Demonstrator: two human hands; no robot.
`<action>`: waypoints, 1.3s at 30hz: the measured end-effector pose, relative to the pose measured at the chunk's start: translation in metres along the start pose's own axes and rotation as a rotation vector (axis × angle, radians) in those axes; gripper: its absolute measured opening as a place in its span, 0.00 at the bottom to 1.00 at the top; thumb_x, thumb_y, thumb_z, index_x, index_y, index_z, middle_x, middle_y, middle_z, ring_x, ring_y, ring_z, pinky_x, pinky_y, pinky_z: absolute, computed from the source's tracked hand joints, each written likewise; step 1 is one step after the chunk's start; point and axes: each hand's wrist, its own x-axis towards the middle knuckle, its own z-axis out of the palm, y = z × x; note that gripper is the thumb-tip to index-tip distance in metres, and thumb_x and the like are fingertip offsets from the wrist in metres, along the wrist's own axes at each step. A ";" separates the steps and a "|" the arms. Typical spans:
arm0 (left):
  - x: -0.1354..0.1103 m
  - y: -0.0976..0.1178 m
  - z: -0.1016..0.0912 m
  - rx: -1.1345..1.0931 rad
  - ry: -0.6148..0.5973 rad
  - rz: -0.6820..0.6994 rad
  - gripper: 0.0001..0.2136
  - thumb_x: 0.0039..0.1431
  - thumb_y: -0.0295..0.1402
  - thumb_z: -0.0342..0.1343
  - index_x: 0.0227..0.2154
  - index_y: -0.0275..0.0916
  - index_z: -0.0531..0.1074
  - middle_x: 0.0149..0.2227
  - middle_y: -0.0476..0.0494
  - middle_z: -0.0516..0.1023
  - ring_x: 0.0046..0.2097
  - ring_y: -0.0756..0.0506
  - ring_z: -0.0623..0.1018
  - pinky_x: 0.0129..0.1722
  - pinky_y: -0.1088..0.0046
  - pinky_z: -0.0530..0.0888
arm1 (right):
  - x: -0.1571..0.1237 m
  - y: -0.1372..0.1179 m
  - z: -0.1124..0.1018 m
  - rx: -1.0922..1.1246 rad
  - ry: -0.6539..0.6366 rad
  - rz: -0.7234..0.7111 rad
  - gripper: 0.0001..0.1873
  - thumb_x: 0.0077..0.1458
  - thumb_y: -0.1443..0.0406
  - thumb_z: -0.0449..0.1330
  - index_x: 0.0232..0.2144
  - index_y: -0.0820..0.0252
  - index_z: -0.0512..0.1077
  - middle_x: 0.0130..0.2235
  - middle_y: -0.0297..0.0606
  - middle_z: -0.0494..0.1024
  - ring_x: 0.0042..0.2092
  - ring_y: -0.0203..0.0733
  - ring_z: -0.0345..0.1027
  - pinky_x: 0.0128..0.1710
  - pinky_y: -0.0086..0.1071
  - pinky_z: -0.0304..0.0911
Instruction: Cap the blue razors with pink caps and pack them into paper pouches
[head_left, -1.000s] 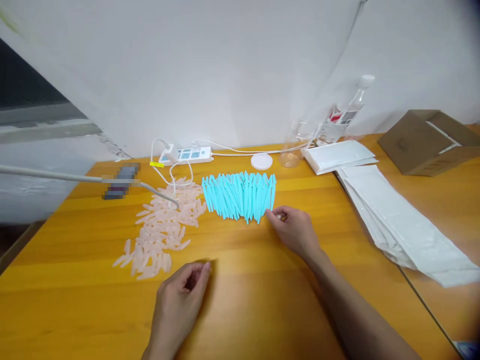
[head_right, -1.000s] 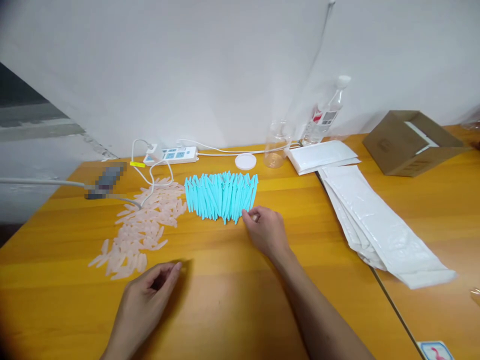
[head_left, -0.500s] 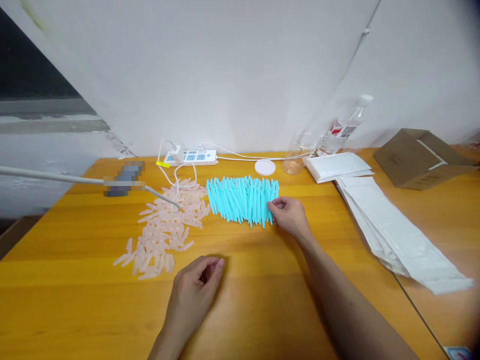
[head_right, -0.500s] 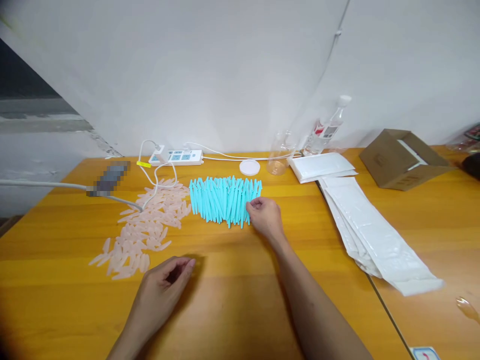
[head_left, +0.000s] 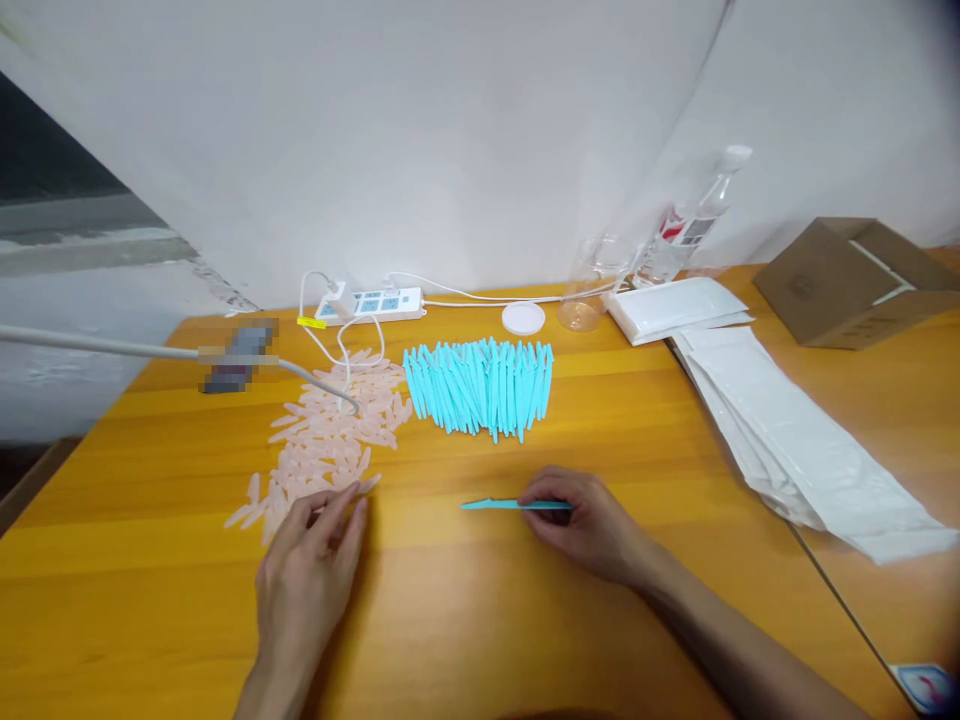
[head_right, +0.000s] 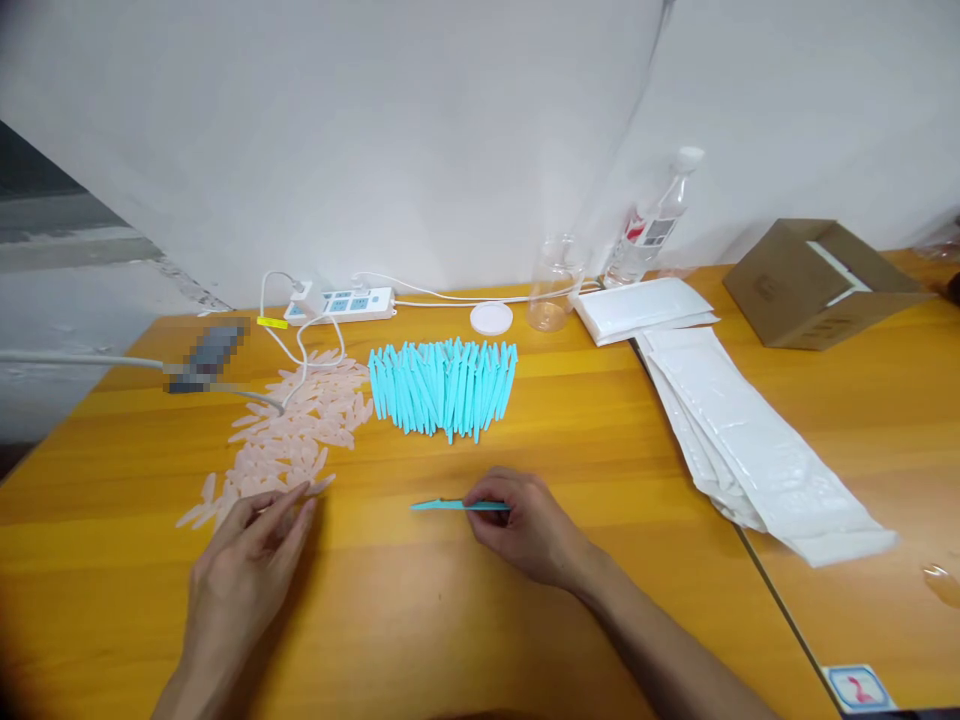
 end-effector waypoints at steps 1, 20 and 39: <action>0.006 -0.003 0.000 0.069 -0.004 0.048 0.15 0.65 0.40 0.54 0.50 0.43 0.78 0.42 0.42 0.76 0.39 0.43 0.76 0.39 0.67 0.73 | 0.002 0.001 0.001 0.013 -0.033 -0.011 0.05 0.57 0.66 0.60 0.31 0.58 0.77 0.31 0.35 0.76 0.29 0.34 0.66 0.29 0.27 0.60; 0.008 0.079 0.032 -1.192 -0.291 -0.792 0.19 0.54 0.43 0.66 0.44 0.35 0.76 0.43 0.37 0.83 0.39 0.44 0.83 0.34 0.71 0.80 | 0.007 0.012 -0.020 0.497 -0.040 0.373 0.18 0.52 0.52 0.67 0.36 0.60 0.80 0.28 0.33 0.76 0.27 0.32 0.61 0.25 0.27 0.53; -0.001 0.109 0.037 -1.123 -0.399 -0.706 0.19 0.57 0.44 0.63 0.44 0.34 0.77 0.38 0.38 0.84 0.34 0.45 0.82 0.27 0.74 0.77 | 0.007 0.009 -0.022 0.451 -0.039 0.321 0.16 0.55 0.53 0.65 0.36 0.59 0.80 0.27 0.32 0.76 0.27 0.33 0.63 0.27 0.27 0.57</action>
